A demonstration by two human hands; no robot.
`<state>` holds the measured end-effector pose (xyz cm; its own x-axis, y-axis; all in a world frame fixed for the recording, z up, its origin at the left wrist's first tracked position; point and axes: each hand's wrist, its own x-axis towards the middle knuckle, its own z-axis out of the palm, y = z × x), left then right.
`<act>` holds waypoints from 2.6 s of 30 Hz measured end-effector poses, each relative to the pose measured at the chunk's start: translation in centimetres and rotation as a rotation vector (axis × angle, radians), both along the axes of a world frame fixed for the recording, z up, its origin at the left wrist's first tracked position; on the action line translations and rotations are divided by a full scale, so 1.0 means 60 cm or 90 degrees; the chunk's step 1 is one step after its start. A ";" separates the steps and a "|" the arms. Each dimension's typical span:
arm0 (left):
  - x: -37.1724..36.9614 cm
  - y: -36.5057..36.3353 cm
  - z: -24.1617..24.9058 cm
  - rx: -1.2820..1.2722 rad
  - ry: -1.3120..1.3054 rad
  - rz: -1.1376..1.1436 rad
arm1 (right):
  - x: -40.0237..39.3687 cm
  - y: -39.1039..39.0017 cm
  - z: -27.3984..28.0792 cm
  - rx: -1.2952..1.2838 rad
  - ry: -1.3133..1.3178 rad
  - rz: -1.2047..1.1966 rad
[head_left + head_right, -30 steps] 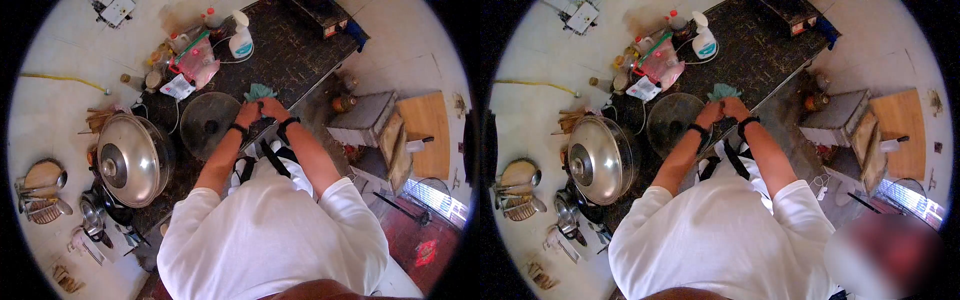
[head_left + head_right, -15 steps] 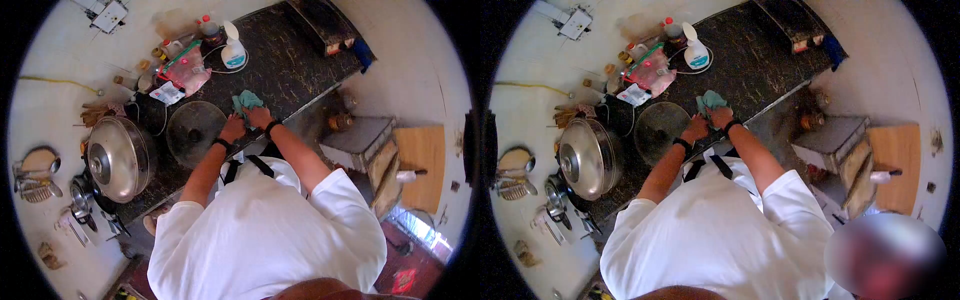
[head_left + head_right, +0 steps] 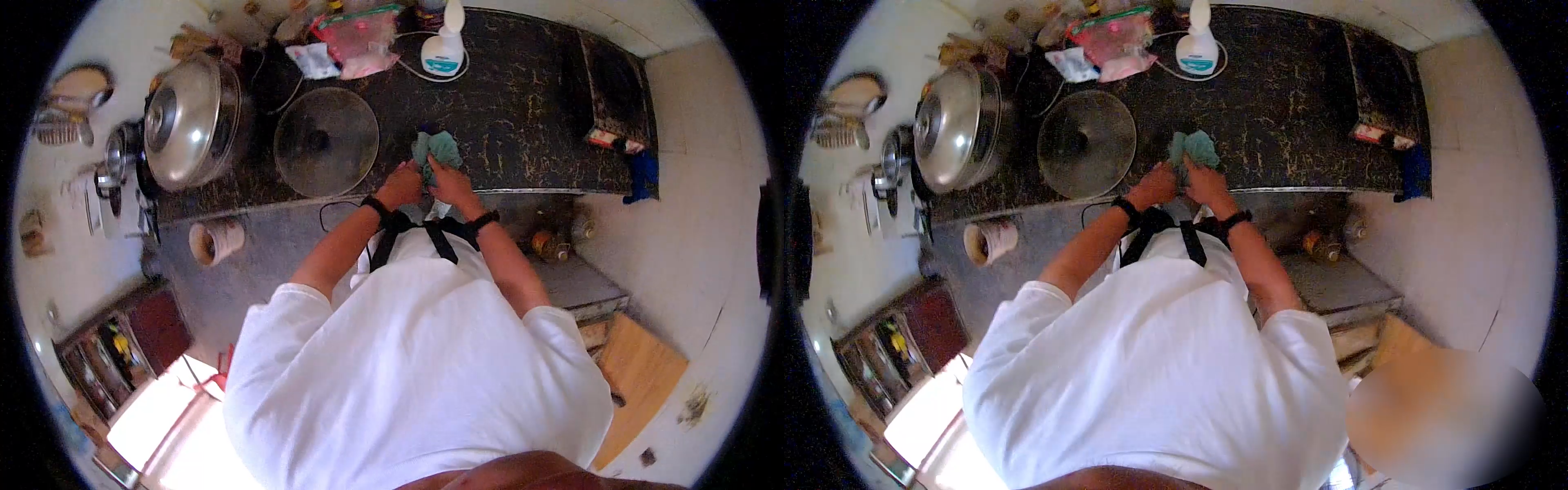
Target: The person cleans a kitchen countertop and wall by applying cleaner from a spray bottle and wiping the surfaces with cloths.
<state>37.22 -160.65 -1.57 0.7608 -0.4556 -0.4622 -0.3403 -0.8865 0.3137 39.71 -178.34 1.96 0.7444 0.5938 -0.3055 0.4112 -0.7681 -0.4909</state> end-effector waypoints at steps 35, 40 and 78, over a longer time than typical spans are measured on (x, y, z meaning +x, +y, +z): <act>-0.179 0.047 -0.015 -0.222 -0.057 0.852 | 0.031 0.174 0.032 -0.287 -0.223 0.499; -0.142 -0.032 0.005 -0.147 -0.140 0.903 | 0.045 0.057 -0.001 -0.167 -0.262 0.518; -0.011 -0.221 0.075 -0.157 -0.206 0.568 | 0.083 -0.174 -0.042 -0.104 -0.151 0.444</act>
